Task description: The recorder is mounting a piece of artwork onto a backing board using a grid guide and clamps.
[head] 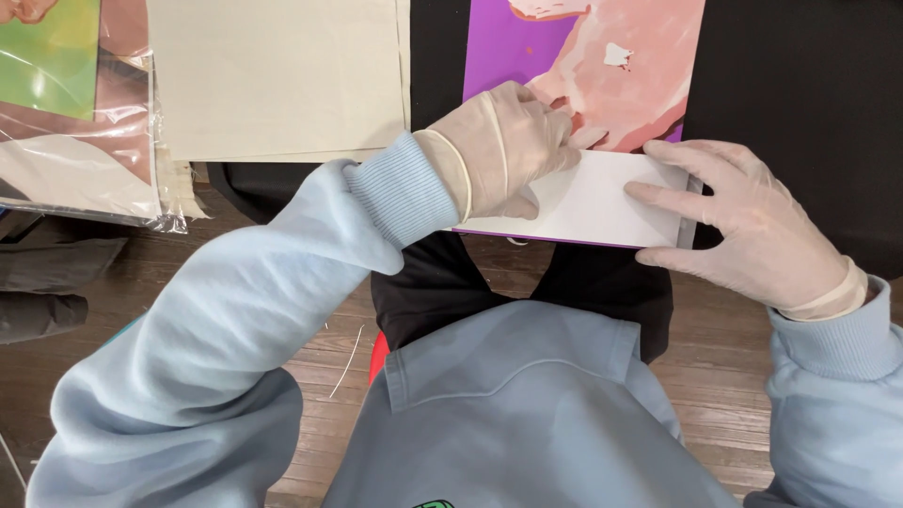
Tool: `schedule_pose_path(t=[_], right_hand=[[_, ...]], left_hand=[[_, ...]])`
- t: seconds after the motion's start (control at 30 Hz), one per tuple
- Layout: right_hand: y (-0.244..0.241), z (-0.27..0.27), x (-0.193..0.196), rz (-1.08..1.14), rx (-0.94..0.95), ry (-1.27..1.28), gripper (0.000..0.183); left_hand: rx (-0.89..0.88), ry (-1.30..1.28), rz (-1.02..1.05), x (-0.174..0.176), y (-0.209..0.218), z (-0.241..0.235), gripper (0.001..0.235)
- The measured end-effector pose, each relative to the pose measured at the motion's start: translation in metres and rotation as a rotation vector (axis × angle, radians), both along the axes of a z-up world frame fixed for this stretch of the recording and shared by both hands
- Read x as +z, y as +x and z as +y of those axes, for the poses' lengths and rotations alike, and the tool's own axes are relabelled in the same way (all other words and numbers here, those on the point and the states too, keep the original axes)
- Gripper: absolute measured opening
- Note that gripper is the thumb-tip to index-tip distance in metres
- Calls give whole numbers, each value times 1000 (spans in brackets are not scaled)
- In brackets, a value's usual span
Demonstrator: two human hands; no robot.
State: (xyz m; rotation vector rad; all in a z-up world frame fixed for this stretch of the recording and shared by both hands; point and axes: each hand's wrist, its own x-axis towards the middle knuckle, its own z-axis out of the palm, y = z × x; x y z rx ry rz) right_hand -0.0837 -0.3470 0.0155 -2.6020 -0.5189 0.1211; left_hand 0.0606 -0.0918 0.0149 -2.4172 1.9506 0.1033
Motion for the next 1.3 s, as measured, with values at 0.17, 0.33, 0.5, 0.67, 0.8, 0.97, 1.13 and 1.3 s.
schedule_pose_path(t=[0.17, 0.33, 0.5, 0.67, 0.8, 0.97, 1.13, 1.3], right_hand=[[-2, -1, -1, -3, 4, -5, 66], [-4, 2, 4, -2, -5, -60, 68], [-4, 0, 4, -17, 53, 10, 70], [-3, -5, 0, -43, 90, 46, 69], [-3, -5, 0, -28, 89, 59, 67], [-3, -5, 1, -16, 81, 26, 69], [-4, -4, -1, -19, 61, -49, 68], [-7, -5, -7, 2, 2, -148, 66]], left_hand=[[-26, -51, -38, 1, -1, 5, 65], [-50, -118, -113, -7, -2, 9, 92], [-3, 9, -4, 4, -3, 8, 68], [-35, -86, -74, -1, -2, 11, 72], [-26, -83, -44, 0, -3, 13, 70], [-9, -43, -38, -1, -2, 8, 71], [-25, -128, -87, -4, -1, 8, 73], [-16, 6, -47, 3, -3, 6, 72]])
